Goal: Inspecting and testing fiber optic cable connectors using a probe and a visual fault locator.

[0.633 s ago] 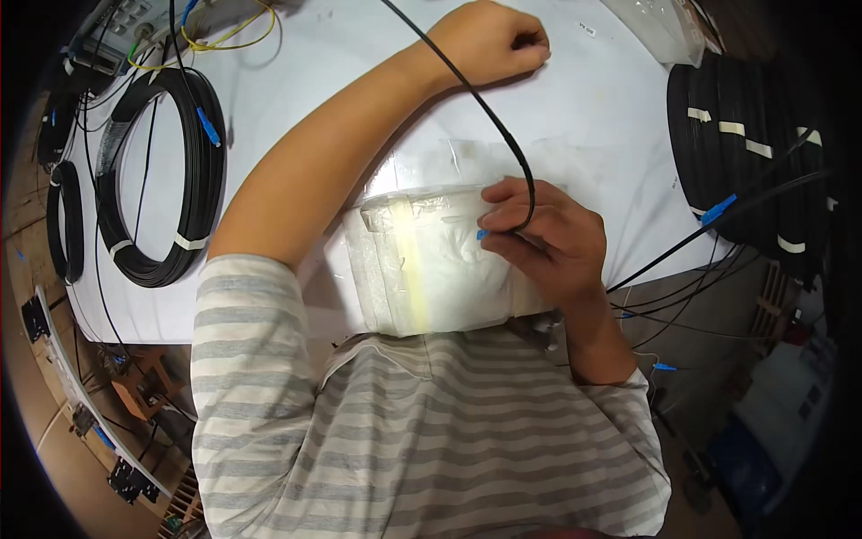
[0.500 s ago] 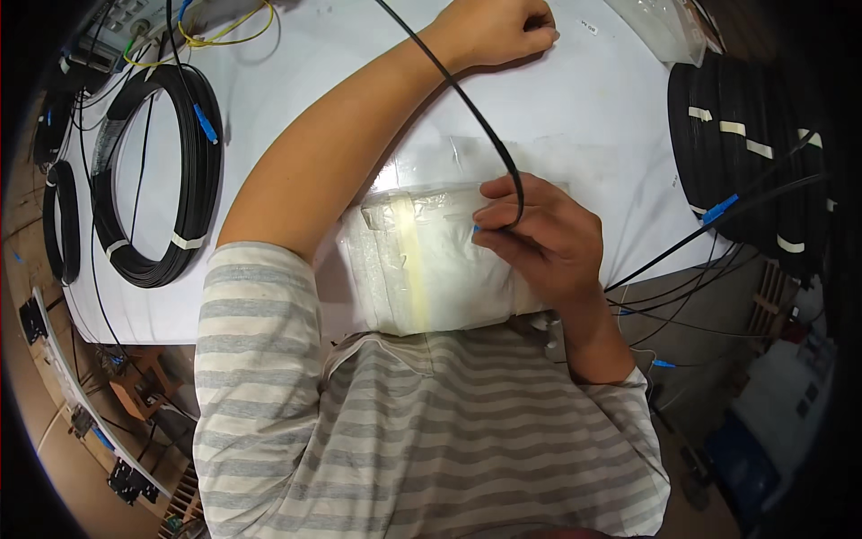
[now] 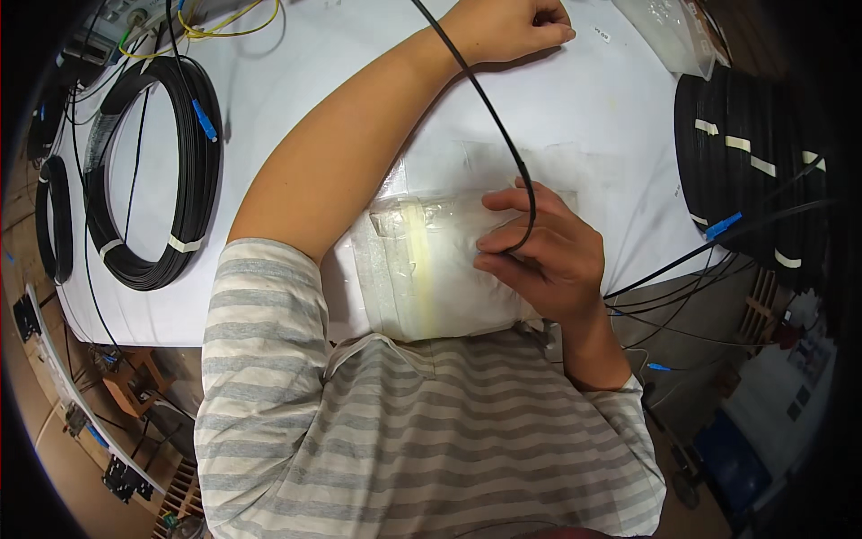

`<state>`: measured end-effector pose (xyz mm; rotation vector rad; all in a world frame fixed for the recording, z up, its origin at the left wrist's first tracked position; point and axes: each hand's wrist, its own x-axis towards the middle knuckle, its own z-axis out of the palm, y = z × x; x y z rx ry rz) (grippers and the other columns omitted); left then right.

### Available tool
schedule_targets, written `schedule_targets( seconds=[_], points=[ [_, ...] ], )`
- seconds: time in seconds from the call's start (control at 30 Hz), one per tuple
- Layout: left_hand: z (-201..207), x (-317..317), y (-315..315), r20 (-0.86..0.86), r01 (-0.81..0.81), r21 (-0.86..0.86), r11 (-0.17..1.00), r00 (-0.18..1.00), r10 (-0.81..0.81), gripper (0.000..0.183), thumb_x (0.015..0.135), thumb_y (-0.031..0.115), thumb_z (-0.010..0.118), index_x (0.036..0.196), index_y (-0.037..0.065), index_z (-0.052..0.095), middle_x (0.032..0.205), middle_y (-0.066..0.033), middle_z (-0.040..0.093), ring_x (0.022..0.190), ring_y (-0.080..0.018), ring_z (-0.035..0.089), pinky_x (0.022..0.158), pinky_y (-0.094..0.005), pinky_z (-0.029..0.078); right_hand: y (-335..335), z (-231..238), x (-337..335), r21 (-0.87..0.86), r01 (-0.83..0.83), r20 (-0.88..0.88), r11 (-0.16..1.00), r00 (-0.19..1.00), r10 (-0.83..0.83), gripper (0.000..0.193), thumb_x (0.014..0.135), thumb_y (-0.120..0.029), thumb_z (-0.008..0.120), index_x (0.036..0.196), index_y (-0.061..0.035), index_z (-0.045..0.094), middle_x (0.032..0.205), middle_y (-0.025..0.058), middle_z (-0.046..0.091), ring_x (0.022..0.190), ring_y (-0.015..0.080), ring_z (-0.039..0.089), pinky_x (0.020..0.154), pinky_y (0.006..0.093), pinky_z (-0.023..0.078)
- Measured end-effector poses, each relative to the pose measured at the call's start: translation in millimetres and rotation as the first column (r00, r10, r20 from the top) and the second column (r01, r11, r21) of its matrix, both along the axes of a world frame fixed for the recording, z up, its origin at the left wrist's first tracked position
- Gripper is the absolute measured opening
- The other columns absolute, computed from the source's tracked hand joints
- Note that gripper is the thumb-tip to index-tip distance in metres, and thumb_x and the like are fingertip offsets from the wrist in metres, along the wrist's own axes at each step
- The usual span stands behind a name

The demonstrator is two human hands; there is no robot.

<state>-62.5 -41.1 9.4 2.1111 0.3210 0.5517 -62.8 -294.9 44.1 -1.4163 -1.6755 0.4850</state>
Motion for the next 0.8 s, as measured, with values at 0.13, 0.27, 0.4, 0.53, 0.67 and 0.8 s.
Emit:
schedule_targets(
  seconds=[0.13, 0.27, 0.4, 0.53, 0.67, 0.8],
  points=[
    [-1.3, 1.9, 1.1, 0.014, 0.001, 0.045, 0.999, 1.0, -0.002, 0.028, 0.091, 0.025, 0.069, 0.096, -0.001, 0.075, 0.089, -0.0221, 0.074, 0.08, -0.0322, 0.072, 0.075, -0.0395, 0.056, -1.6, -12.4, -2.0, 0.006, 0.106, -0.111, 0.994, 0.988, -0.104, 0.021, 0.074, -0.013, 0.09, 0.085, -0.0061, 0.073, 0.084, 0.0035, 0.074, 0.096, 0.0286, 0.073, 0.093, 0.0491, 0.056],
    [0.8, 1.6, -0.9, 0.207, -0.065, 0.047, 0.997, 0.977, 0.054, 0.023, 0.091, 0.019, 0.07, 0.103, 0.0, 0.072, 0.094, -0.0188, 0.072, 0.084, -0.0319, 0.071, 0.077, -0.0392, 0.056, 1.1, -5.3, -1.4, 0.0, 0.052, -0.082, 0.999, 0.995, -0.052, 0.019, 0.076, -0.014, 0.089, 0.084, -0.0064, 0.073, 0.085, 0.0034, 0.075, 0.096, 0.0286, 0.072, 0.094, 0.0488, 0.056],
    [49.8, 5.6, -7.9, 0.058, -0.328, 0.127, 0.936, 0.944, 0.324, 0.037, 0.09, 0.013, 0.071, 0.124, 0.002, 0.061, 0.117, -0.0151, 0.063, 0.099, -0.0293, 0.069, 0.083, -0.0383, 0.058, -1.2, -9.0, 1.5, 0.023, 0.083, -0.101, 0.996, 0.992, -0.08, 0.02, 0.075, -0.014, 0.089, 0.085, -0.0061, 0.073, 0.085, 0.004, 0.075, 0.096, 0.0285, 0.072, 0.092, 0.0469, 0.056],
    [23.7, 29.2, 28.7, 0.63, -0.433, 0.348, 0.831, 0.765, 0.135, 0.039, 0.089, 0.013, 0.072, 0.124, 0.001, 0.061, 0.121, -0.0169, 0.06, 0.108, -0.0301, 0.067, 0.091, -0.0391, 0.056, 1.7, -6.8, 1.5, 0.013, 0.091, -0.156, 0.996, 0.984, -0.088, 0.021, 0.074, -0.012, 0.088, 0.086, -0.0041, 0.073, 0.085, 0.0057, 0.075, 0.095, 0.0303, 0.072, 0.086, 0.0432, 0.057],
    [39.2, 51.8, 30.0, 0.534, -0.331, 0.387, 0.86, 0.841, 0.084, 0.05, 0.086, 0.016, 0.074, 0.132, 0.001, 0.061, 0.127, -0.019, 0.064, 0.114, -0.0338, 0.065, 0.095, -0.0433, 0.054, 2.2, -7.6, 4.1, 0.034, 0.016, -0.116, 0.999, 0.993, -0.012, 0.021, 0.072, -0.008, 0.088, 0.084, -0.0012, 0.074, 0.085, 0.0078, 0.075, 0.095, 0.0322, 0.072, 0.082, 0.0418, 0.058],
    [19.1, 66.6, 41.9, 0.616, -0.395, 0.458, 0.796, 0.787, 0.036, 0.041, 0.088, 0.014, 0.071, 0.127, 0.003, 0.066, 0.118, -0.0179, 0.07, 0.116, -0.0367, 0.063, 0.097, -0.0434, 0.052, 3.8, -9.8, 0.3, 0.047, 0.013, -0.133, 0.999, 0.991, -0.006, 0.021, 0.071, -0.009, 0.088, 0.084, -0.001, 0.073, 0.085, 0.008, 0.075, 0.095, 0.0318, 0.072, 0.083, 0.0416, 0.058]
  ],
)
